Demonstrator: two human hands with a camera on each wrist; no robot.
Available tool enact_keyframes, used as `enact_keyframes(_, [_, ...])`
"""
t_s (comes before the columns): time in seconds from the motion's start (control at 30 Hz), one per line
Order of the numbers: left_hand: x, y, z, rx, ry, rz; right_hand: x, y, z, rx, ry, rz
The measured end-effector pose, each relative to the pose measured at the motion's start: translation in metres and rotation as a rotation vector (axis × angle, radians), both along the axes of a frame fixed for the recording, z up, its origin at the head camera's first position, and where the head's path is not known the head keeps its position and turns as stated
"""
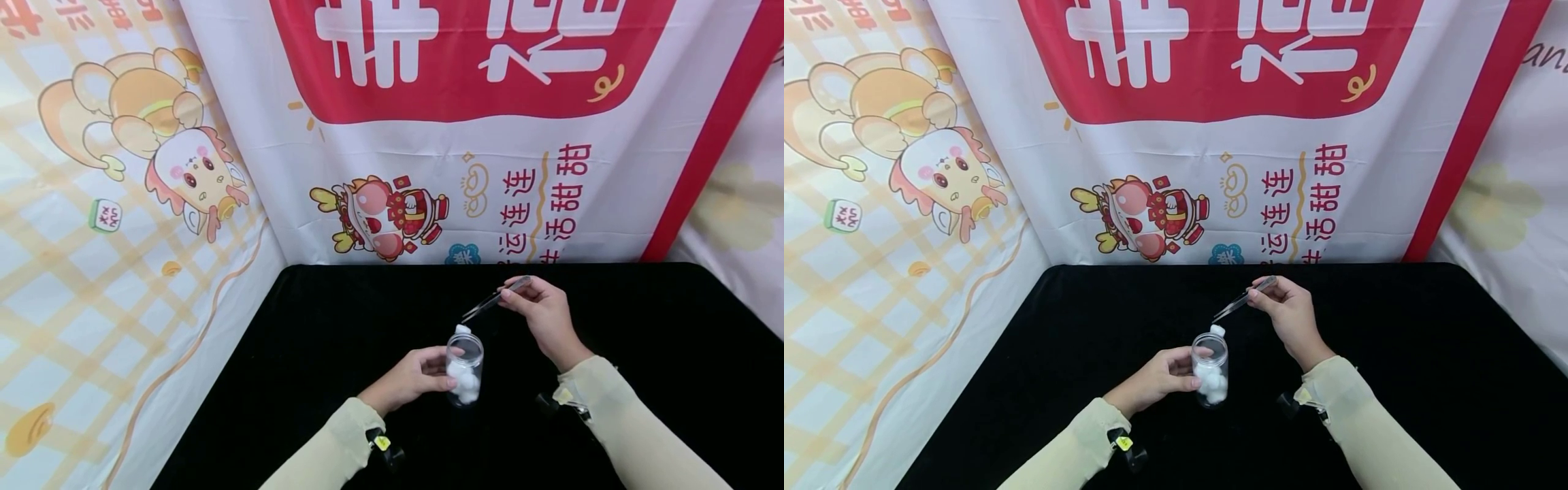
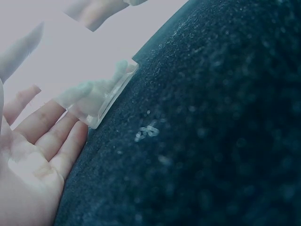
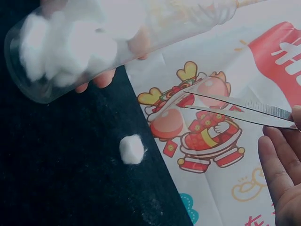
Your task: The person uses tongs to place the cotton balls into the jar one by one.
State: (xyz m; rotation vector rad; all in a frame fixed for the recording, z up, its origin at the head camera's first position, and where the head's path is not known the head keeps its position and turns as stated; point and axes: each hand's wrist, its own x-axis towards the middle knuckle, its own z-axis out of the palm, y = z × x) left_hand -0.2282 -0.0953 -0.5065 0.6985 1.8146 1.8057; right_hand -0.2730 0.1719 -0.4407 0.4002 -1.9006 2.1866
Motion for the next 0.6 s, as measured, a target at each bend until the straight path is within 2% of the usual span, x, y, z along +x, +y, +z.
enact_keyframes(0.43, [-0.001, 0.000, 0.000, -0.006, 0.000, -0.001, -0.005, -0.002, -0.012, 0.048, -0.023, -0.010])
enact_keyframes(0.6, [-0.001, 0.000, 0.001, -0.003, -0.010, -0.002, -0.005, -0.003, -0.016, 0.098, -0.052, -0.022])
